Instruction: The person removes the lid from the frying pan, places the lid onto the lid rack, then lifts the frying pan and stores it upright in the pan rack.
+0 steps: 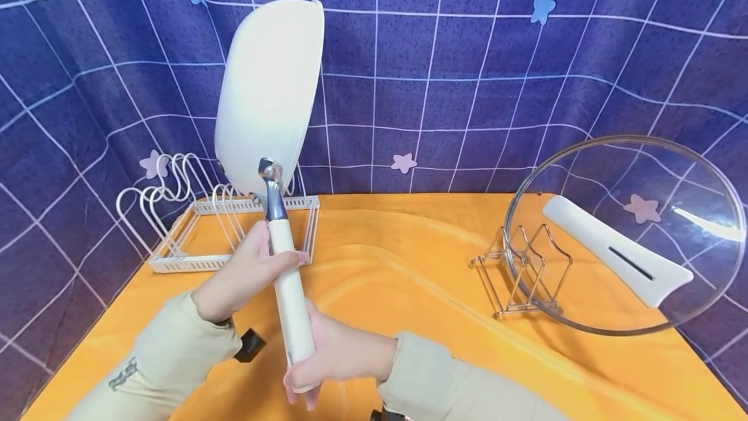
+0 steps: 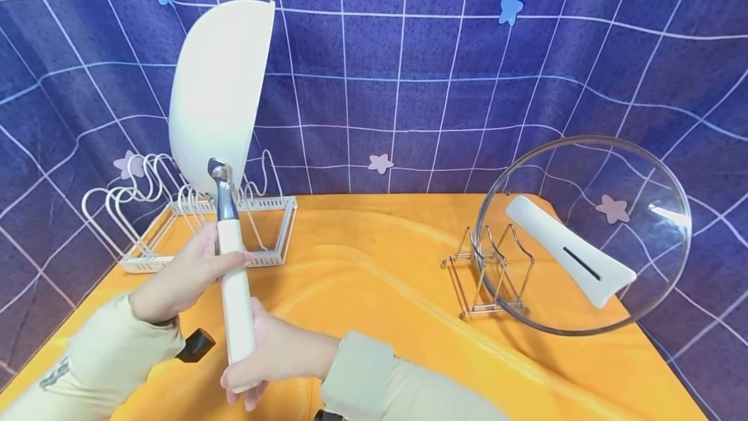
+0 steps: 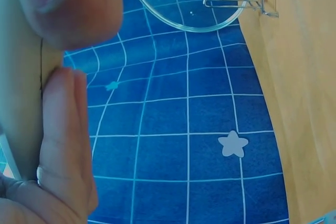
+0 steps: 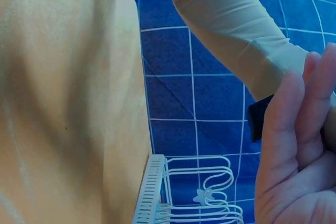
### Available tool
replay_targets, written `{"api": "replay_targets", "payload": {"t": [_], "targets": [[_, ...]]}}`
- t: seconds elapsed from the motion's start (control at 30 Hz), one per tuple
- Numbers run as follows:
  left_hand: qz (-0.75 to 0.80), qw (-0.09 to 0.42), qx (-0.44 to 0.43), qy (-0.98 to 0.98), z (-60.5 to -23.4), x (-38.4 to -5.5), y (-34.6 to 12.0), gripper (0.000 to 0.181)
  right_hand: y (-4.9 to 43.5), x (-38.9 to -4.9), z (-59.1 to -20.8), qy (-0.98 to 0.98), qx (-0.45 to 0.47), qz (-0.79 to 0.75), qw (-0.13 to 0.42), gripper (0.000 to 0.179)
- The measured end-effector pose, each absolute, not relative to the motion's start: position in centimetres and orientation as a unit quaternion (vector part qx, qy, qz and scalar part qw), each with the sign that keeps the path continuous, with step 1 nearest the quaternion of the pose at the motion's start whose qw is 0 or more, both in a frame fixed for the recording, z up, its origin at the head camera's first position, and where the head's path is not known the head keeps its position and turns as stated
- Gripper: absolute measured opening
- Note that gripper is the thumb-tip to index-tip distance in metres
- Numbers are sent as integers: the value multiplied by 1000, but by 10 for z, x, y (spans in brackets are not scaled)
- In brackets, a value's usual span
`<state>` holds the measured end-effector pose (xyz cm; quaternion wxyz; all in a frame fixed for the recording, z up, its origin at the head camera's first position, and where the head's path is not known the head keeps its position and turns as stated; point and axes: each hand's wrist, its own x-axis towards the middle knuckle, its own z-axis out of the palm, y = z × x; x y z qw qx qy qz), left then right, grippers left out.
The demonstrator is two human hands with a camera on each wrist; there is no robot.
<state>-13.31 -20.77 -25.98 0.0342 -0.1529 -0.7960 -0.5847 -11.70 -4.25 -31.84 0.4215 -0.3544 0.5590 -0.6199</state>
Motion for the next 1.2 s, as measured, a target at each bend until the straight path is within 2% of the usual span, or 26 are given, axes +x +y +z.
{"api": "replay_targets", "payload": {"t": [0.4,1.07,1.2], "targets": [[-593,39,-156,-789,-263,-134,-209,19,-44,-119,-321,552,-361,-620,425,87],[-607,51,-120,-784,-272,-134,-212,25,-48,-120,-321,549,-354,-624,429,79],[-621,50,-124,-772,-272,-134,-213,22,-51,-118,-321,553,-353,-623,425,77]]}}
